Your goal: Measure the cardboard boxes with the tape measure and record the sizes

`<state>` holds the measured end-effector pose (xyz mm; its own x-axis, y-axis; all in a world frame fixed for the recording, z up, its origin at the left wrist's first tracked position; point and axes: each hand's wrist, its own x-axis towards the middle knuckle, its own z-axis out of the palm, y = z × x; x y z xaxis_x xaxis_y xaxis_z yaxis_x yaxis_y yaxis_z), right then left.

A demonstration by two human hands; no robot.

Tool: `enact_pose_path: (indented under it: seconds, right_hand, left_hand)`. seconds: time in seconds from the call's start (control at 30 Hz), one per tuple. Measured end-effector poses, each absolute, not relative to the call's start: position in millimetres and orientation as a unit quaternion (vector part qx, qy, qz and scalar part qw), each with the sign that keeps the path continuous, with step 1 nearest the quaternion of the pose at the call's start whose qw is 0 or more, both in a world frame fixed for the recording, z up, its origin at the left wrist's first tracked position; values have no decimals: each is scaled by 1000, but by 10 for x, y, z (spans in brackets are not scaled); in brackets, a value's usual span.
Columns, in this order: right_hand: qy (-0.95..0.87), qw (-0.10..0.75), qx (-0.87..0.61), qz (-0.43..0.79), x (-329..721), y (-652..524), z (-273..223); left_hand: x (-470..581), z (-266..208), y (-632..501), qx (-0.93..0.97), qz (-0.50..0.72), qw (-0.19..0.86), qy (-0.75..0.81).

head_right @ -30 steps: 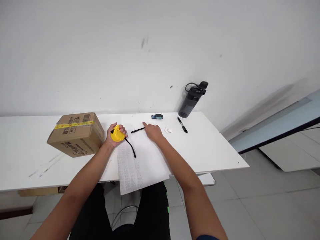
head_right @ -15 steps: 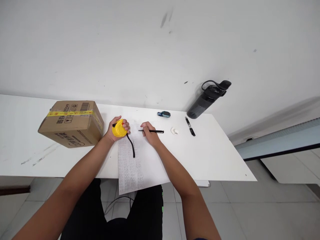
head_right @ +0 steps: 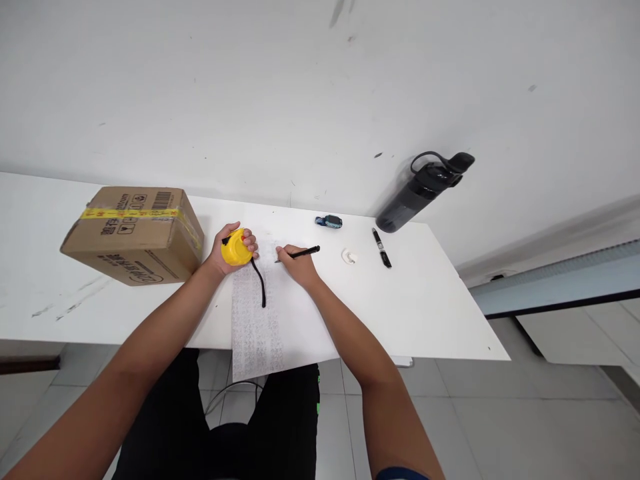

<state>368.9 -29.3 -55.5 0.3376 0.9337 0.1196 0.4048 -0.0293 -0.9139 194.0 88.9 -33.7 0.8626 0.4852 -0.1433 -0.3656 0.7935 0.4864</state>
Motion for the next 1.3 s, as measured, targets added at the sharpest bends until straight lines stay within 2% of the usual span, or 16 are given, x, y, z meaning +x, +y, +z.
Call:
enact_pose_path:
  seconds: [0.63,1.3]
  right_hand:
    - [-477,481,-672,300,3683,-336,-495]
    - [-473,496,-679,261,3685,-355,-514]
  left_hand:
    - [1957,-284,856,219,230,937,147]
    - [2002,-354,873,229,237,932,154]
